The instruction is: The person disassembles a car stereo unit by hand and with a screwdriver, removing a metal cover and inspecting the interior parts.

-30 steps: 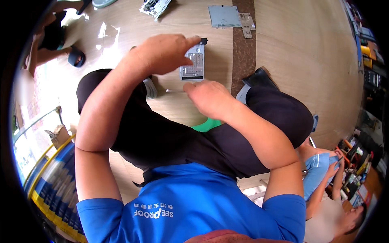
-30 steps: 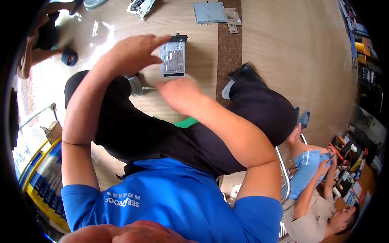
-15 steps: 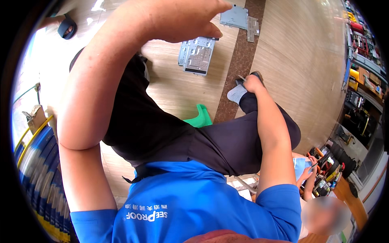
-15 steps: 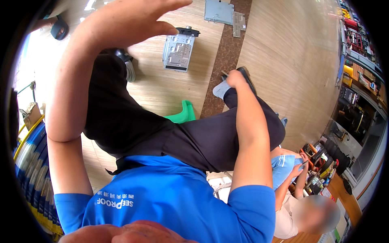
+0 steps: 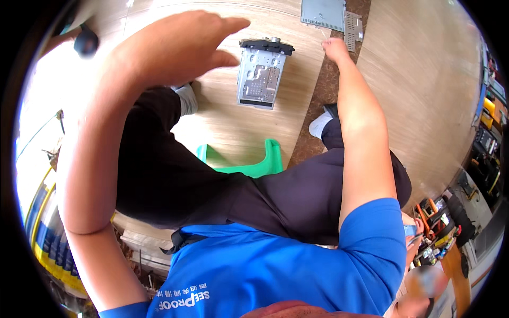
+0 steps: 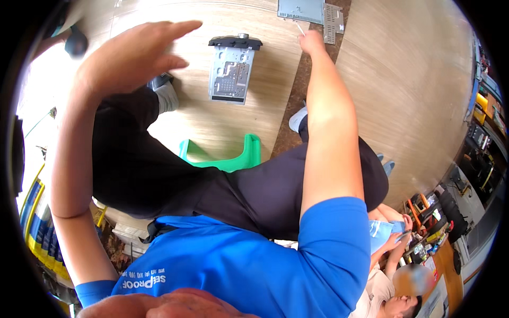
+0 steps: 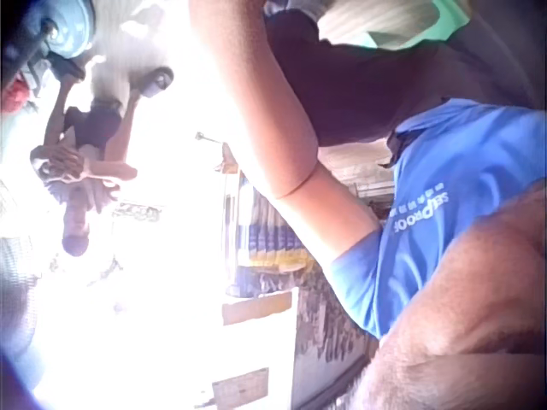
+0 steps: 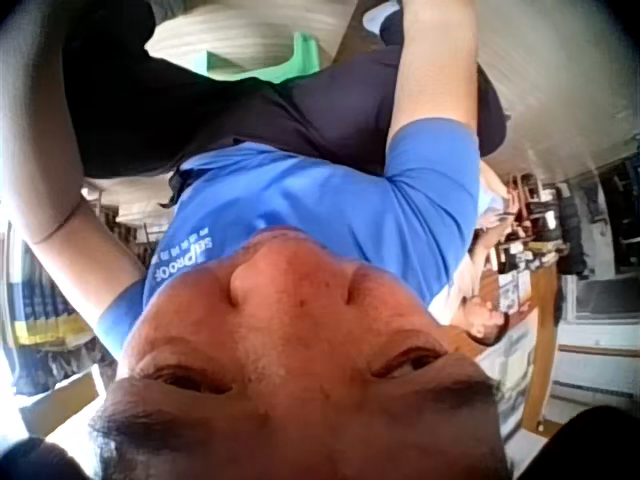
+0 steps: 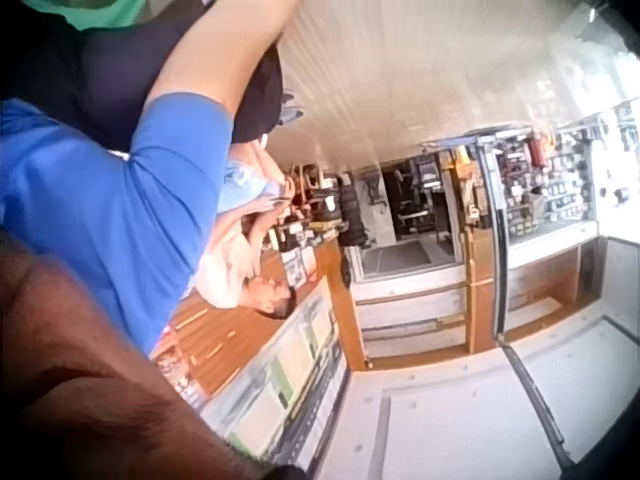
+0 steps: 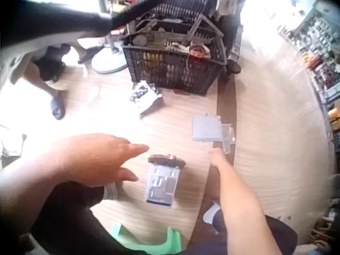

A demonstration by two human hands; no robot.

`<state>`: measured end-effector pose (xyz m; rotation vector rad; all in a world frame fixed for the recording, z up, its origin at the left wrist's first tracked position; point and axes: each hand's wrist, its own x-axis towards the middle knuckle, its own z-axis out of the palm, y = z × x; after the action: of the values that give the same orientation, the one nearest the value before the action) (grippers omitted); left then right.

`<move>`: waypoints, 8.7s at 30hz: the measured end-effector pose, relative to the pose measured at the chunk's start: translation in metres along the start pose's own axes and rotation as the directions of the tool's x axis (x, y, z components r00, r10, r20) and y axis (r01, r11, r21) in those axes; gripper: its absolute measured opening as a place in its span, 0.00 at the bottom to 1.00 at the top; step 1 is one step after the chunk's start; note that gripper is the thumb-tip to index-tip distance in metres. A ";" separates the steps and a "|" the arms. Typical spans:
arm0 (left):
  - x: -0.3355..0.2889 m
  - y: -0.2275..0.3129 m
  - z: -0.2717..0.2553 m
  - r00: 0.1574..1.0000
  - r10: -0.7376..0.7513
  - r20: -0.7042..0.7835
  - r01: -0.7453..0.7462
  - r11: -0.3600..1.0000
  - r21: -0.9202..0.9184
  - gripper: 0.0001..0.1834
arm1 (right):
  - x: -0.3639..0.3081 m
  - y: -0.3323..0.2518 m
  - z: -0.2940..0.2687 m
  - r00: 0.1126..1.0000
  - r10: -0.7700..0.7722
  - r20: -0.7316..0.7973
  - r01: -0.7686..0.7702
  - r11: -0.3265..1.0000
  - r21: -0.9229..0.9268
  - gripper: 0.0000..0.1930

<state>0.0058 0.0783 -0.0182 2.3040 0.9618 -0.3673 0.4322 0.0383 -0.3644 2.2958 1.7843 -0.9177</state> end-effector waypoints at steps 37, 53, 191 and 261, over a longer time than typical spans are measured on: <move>0.024 -0.008 0.032 0.992 -0.017 0.122 0.014 0.999 0.029 0.31 | 0.088 -0.065 0.029 0.938 0.231 -0.260 -0.199 0.969 0.144 0.17; 0.061 0.016 0.038 0.976 -0.002 0.220 -0.014 0.997 0.071 0.29 | 0.093 0.009 0.040 0.894 0.291 -0.341 -0.224 0.949 0.223 0.18; 0.023 0.046 -0.005 0.814 0.035 -0.580 -0.254 0.919 -0.301 0.21 | -0.156 -0.241 -0.212 0.832 -0.087 -0.548 0.555 0.087 0.828 0.04; -0.029 0.032 -0.031 0.873 -0.155 -0.463 -0.330 0.513 -0.793 0.18 | -0.256 -0.249 -0.165 0.921 -0.373 -0.113 0.161 0.100 0.982 0.05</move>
<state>0.0090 0.0636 0.0330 1.4597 0.9290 0.6804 0.2377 -0.0323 -0.0303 2.0905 1.6993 -3.0821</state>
